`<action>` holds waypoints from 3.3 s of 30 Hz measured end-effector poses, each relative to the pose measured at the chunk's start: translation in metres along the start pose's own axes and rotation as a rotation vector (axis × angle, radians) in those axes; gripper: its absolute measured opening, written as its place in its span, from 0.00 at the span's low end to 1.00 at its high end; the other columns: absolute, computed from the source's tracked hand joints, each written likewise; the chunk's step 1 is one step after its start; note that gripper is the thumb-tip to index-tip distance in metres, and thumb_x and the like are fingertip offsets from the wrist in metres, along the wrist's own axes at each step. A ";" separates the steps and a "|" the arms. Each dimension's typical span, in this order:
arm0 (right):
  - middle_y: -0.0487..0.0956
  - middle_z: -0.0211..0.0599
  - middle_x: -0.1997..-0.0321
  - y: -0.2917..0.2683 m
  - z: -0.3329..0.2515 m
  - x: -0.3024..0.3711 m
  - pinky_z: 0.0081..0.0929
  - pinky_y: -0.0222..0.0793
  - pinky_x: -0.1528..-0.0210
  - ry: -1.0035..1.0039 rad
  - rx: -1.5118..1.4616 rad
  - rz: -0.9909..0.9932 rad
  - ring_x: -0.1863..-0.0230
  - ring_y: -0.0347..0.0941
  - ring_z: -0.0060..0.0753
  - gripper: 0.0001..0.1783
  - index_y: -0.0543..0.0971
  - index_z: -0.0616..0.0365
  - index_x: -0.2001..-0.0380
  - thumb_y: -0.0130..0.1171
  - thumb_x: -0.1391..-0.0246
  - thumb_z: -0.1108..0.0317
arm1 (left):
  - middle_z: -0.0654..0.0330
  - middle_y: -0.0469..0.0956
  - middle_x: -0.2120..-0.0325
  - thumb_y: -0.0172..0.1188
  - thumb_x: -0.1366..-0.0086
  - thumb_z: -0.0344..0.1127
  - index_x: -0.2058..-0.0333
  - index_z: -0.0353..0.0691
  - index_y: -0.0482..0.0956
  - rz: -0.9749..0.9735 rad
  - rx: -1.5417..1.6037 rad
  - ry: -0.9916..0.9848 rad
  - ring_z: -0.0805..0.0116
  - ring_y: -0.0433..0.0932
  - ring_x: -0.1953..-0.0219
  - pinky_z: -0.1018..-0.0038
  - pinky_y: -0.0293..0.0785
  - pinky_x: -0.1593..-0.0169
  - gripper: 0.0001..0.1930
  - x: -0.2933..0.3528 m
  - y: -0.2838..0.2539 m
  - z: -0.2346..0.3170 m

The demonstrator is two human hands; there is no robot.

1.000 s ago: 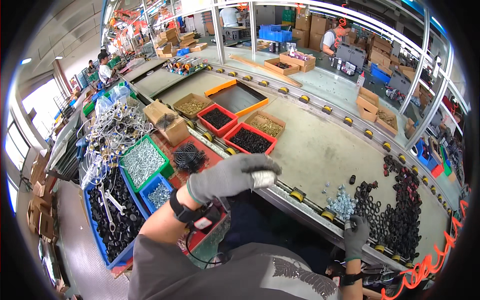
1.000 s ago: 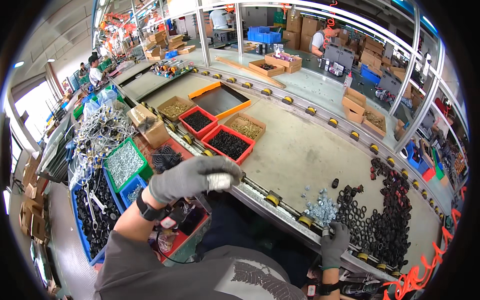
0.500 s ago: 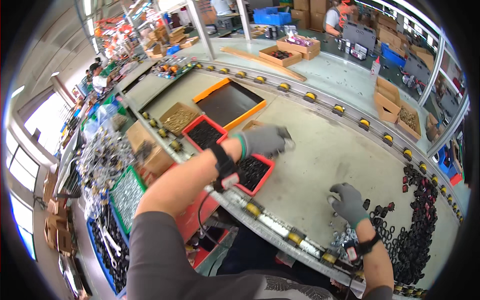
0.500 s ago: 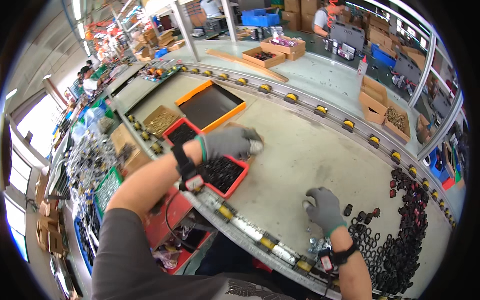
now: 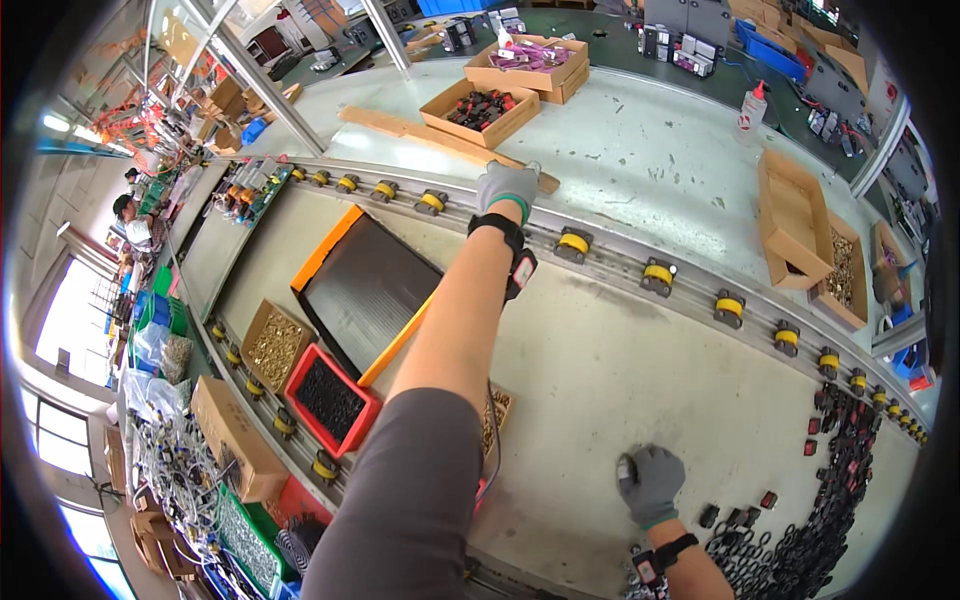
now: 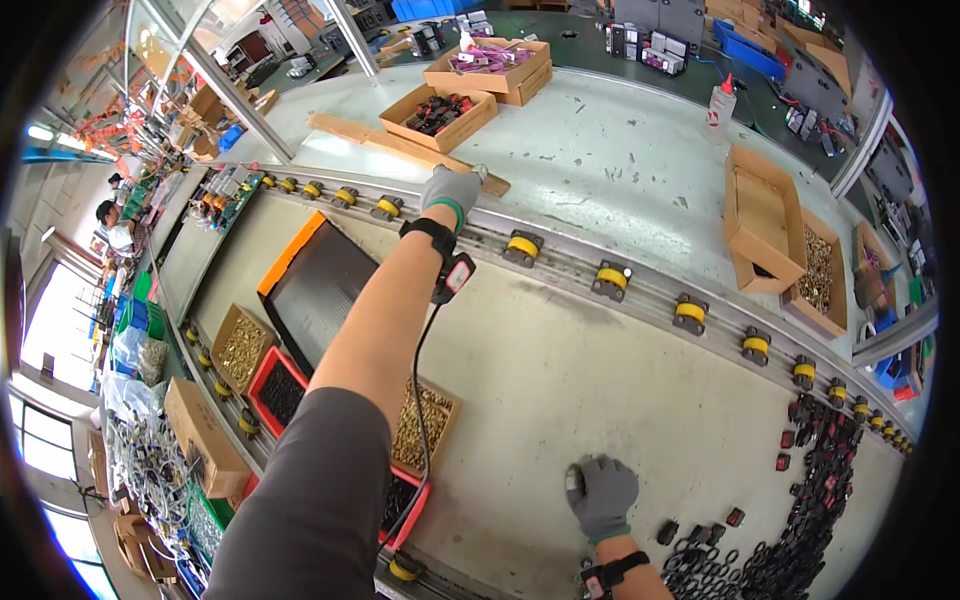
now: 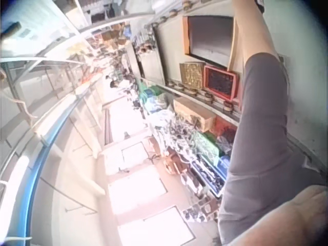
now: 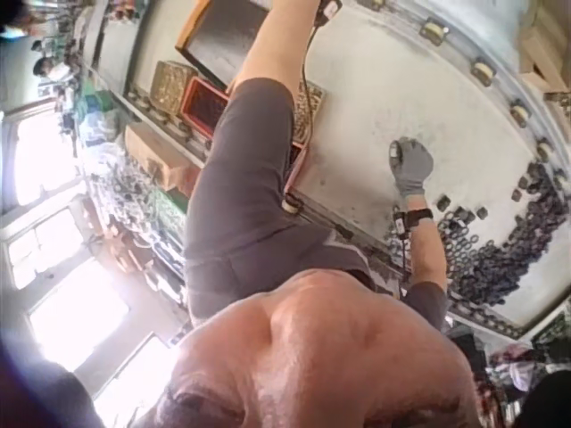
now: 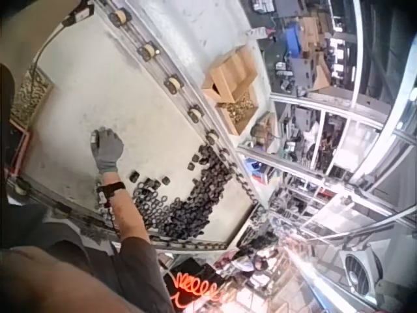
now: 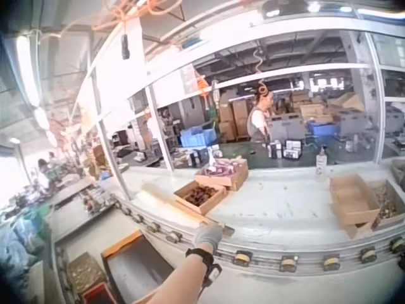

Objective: The worker is assembling electronic chassis components, installing fans, applying sealant, and securing parts with a pneumatic screwdriver.

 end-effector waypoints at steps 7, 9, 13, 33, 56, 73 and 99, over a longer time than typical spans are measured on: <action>0.73 0.36 0.77 0.005 0.004 -0.005 0.41 0.64 0.74 0.046 -0.025 -0.105 0.77 0.71 0.43 0.07 0.76 0.50 0.75 0.60 0.53 0.61 | 0.49 0.70 0.48 0.68 0.50 0.48 0.42 0.34 0.64 0.058 -0.033 -0.212 0.54 0.78 0.51 0.66 0.76 0.49 0.40 -0.028 0.018 0.017; 0.73 0.35 0.77 0.007 0.005 -0.003 0.41 0.64 0.74 0.047 -0.054 -0.119 0.77 0.71 0.43 0.07 0.76 0.50 0.75 0.60 0.53 0.60 | 0.48 0.68 0.46 0.68 0.49 0.46 0.40 0.30 0.58 0.029 -0.062 -0.195 0.55 0.77 0.51 0.68 0.78 0.50 0.43 -0.033 0.018 0.015; 0.74 0.36 0.76 0.007 0.005 -0.003 0.42 0.66 0.74 0.033 -0.017 -0.109 0.76 0.71 0.45 0.07 0.76 0.50 0.76 0.60 0.53 0.60 | 0.48 0.75 0.54 0.68 0.52 0.46 0.44 0.28 0.65 0.091 0.165 -0.345 0.55 0.80 0.59 0.69 0.78 0.54 0.40 -0.028 0.007 -0.017; 0.74 0.43 0.75 0.010 0.007 0.007 0.46 0.69 0.70 0.023 0.006 -0.098 0.71 0.73 0.49 0.11 0.76 0.54 0.78 0.59 0.49 0.60 | 0.63 0.74 0.75 0.60 0.38 0.35 0.47 0.36 0.67 -0.068 0.548 -0.389 0.72 0.72 0.86 0.77 0.68 0.83 0.23 0.434 -0.367 -0.153; 0.76 0.50 0.68 0.030 0.025 0.010 0.48 0.68 0.62 0.271 0.209 -0.309 0.64 0.72 0.58 0.12 0.76 0.62 0.67 0.52 0.43 0.63 | 0.52 0.82 0.79 0.53 0.37 0.35 0.71 0.33 0.80 0.392 -0.049 -0.432 0.62 0.82 0.79 0.66 0.77 0.77 0.12 -0.085 -0.602 -0.504; 0.80 0.56 0.57 0.027 0.037 0.005 0.45 0.70 0.49 0.358 0.219 -0.545 0.54 0.75 0.58 0.17 0.79 0.65 0.58 0.52 0.38 0.60 | 0.54 0.81 0.72 0.44 0.35 0.36 0.52 0.50 0.78 0.306 -0.204 -0.323 0.58 0.81 0.78 0.66 0.78 0.74 0.17 -0.106 -0.533 -0.530; 0.81 0.43 0.62 -0.031 -0.049 -0.052 0.42 0.73 0.54 0.008 -0.324 -0.650 0.58 0.77 0.50 0.14 0.80 0.50 0.64 0.60 0.50 0.54 | 0.72 0.63 0.85 0.53 0.34 0.41 0.61 0.44 0.75 0.160 0.589 -0.362 0.84 0.58 0.87 0.83 0.49 0.86 0.09 0.449 -0.423 -0.197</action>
Point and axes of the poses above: each hand's wrist, its own x-axis away from the middle knuckle, its own y-axis out of the palm, z = x × y, the point moved 7 cm from there along -x, towards the middle knuckle
